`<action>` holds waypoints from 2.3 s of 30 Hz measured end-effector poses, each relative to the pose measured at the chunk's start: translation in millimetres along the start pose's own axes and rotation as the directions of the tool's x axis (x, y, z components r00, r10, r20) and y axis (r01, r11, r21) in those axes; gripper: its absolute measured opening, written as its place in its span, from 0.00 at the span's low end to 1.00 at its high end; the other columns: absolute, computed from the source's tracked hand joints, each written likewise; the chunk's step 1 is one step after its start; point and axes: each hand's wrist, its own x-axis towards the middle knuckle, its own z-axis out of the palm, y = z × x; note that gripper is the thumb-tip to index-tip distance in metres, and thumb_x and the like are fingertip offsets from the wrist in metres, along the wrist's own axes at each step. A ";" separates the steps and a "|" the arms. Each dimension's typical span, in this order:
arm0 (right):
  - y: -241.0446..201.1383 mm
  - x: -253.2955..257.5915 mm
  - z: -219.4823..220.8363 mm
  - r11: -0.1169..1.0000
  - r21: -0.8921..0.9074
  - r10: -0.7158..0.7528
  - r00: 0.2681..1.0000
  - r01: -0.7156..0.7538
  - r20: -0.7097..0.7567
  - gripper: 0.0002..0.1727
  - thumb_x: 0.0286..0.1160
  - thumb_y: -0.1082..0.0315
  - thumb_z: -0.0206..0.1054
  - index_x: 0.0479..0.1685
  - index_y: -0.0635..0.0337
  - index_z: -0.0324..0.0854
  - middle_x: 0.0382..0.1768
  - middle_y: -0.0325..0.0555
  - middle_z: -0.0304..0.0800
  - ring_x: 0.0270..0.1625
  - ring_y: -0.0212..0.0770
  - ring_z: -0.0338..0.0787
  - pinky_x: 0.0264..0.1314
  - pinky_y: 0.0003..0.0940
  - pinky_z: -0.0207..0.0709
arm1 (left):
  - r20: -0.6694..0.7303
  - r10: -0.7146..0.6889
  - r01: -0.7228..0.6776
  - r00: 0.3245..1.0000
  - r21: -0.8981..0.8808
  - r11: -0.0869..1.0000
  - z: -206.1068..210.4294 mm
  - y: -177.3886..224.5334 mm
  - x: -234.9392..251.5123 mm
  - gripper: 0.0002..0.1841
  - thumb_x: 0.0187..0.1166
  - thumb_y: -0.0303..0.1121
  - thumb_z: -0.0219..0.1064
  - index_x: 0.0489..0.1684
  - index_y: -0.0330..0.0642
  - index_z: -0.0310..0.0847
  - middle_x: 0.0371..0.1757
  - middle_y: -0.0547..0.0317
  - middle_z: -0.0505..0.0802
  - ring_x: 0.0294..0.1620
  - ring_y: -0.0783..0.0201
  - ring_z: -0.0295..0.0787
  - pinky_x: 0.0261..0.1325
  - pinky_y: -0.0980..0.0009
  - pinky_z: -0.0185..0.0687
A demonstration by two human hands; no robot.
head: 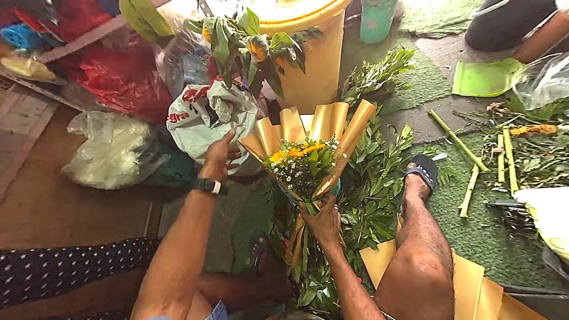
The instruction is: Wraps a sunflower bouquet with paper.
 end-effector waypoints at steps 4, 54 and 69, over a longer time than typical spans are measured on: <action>-0.5 0.3 1.0 1.000 0.013 0.003 1.000 -0.003 0.005 0.57 0.46 0.43 0.87 0.81 0.60 0.64 0.56 0.57 0.90 0.60 0.59 0.89 0.67 0.60 0.79 | 0.024 -0.048 0.049 0.999 -0.066 0.997 14.2 -53.2 -42.3 0.35 0.81 0.62 0.62 0.74 0.42 0.75 0.57 0.46 0.91 0.53 0.49 0.90 0.53 0.48 0.86; -3.4 -11.6 -2.0 0.999 0.052 0.019 0.999 -0.017 -0.043 0.64 0.42 0.29 0.83 0.86 0.53 0.65 0.70 0.53 0.86 0.70 0.58 0.84 0.75 0.65 0.71 | 0.002 0.198 -0.195 0.980 0.190 0.962 -101.0 -44.3 -49.1 0.22 0.88 0.44 0.62 0.69 0.36 0.79 0.60 0.41 0.90 0.57 0.49 0.90 0.61 0.47 0.84; -2.0 -3.6 11.0 0.879 0.477 -0.055 0.992 -0.005 0.112 0.48 0.52 0.61 0.88 0.79 0.63 0.69 0.65 0.62 0.86 0.67 0.54 0.87 0.70 0.57 0.81 | -0.082 0.524 -0.271 0.848 0.783 0.561 -194.2 -223.7 -242.7 0.28 0.80 0.51 0.58 0.62 0.36 0.87 0.69 0.36 0.86 0.76 0.32 0.75 0.77 0.31 0.61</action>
